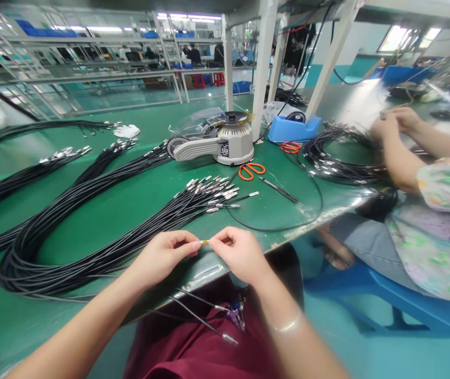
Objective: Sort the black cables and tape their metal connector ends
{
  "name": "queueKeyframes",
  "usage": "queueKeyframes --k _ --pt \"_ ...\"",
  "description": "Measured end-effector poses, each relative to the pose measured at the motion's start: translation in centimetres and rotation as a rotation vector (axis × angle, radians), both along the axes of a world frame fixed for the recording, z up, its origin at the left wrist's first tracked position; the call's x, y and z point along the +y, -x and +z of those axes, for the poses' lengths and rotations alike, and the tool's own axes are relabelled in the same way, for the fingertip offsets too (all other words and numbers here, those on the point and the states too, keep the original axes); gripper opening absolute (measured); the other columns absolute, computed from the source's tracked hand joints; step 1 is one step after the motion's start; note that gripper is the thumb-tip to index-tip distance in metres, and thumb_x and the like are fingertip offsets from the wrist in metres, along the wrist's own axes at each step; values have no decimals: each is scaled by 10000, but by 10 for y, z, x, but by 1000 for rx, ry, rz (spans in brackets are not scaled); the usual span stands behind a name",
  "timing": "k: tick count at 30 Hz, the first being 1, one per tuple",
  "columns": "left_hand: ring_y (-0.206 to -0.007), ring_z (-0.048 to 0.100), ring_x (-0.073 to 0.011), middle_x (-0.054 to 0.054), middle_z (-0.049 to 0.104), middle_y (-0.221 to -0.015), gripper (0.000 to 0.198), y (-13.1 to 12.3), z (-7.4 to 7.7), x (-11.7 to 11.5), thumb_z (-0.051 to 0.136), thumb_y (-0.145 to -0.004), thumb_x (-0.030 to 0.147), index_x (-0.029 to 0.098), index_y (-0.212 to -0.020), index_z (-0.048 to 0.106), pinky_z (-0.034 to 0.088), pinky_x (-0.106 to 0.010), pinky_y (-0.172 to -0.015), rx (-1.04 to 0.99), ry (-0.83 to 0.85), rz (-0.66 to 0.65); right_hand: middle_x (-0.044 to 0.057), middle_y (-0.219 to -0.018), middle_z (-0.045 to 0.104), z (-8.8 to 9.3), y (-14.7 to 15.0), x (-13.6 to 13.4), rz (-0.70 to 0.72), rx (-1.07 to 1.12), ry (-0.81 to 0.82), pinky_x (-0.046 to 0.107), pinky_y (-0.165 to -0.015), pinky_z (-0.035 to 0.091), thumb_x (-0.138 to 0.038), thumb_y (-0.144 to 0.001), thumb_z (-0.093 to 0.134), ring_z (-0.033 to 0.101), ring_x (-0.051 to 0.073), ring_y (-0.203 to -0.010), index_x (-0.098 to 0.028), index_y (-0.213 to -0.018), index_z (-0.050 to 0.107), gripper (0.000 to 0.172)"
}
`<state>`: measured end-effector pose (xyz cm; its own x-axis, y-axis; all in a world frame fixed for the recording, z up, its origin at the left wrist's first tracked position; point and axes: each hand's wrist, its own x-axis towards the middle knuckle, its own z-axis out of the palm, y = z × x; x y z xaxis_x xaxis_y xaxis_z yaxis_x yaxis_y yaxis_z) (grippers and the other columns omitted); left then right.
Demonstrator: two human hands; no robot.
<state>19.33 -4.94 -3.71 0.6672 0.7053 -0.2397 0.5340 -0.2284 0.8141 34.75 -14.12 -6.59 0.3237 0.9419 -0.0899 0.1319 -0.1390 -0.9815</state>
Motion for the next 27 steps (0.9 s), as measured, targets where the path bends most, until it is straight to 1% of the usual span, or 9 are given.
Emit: queueKeyframes --k 2,4,7,11,15,18,21,24,27 --pt "-649 544 -155 -19 660 -679 268 0 -2 -2 554 -752 384 147 -720 676 404 -257 -630 -16 4 36 0 -629 602 1 0 0 6 -9 4 242 -585 417 -306 -741 627 526 117 -596 -139 -681 625 178" --pt "-661 551 -157 -19 665 -688 255 0 -2 -4 554 -753 370 148 -720 675 411 -258 -647 -28 -4 44 -1 -625 602 2 -1 0 15 -16 7 240 -577 414 -304 -744 624 523 116 -591 -139 -680 624 177" --pt "-694 570 -165 -24 682 -726 251 0 2 -4 545 -762 362 152 -743 683 423 -263 -671 -25 -12 -10 3 -632 608 2 -1 0 36 -12 17 239 -570 412 -302 -749 622 522 116 -588 -138 -689 631 175" --pt "-690 574 -162 -21 686 -734 263 -3 5 -3 540 -771 368 154 -750 691 426 -255 -657 -6 -18 -86 9 -635 616 2 -2 -1 52 -11 28 243 -577 421 -301 -742 631 535 124 -598 -137 -691 641 172" --pt "-668 570 -151 -9 687 -720 263 -6 3 0 546 -771 374 162 -760 701 418 -245 -630 4 -18 -95 19 -668 640 3 -6 -2 70 -19 32 243 -591 427 -320 -753 626 554 131 -625 -139 -732 671 188" --pt "-691 584 -159 -13 695 -741 282 -5 4 0 537 -779 391 166 -778 706 427 -250 -648 13 -6 -106 19 -682 644 3 -10 -2 95 -8 60 243 -605 432 -329 -749 633 556 129 -632 -139 -775 684 198" --pt "-712 596 -165 -10 700 -756 275 -5 6 0 533 -782 385 173 -789 707 430 -250 -658 27 -10 -138 13 -672 634 2 -13 -2 106 -20 58 239 -599 430 -323 -749 632 552 125 -624 -141 -765 673 187" --pt "-704 598 -165 -7 697 -743 253 -8 6 0 528 -782 353 174 -774 707 424 -250 -654 47 -53 -159 10 -672 636 0 -12 -4 121 -45 43 230 -579 423 -309 -755 621 549 122 -615 -145 -748 665 170" --pt "-693 599 -168 -12 692 -726 240 -13 1 -2 524 -779 335 173 -742 697 420 -253 -647 64 -112 -148 11 -667 639 -1 -9 -5 112 -78 46 226 -569 423 -299 -758 611 552 121 -607 -147 -737 660 162"
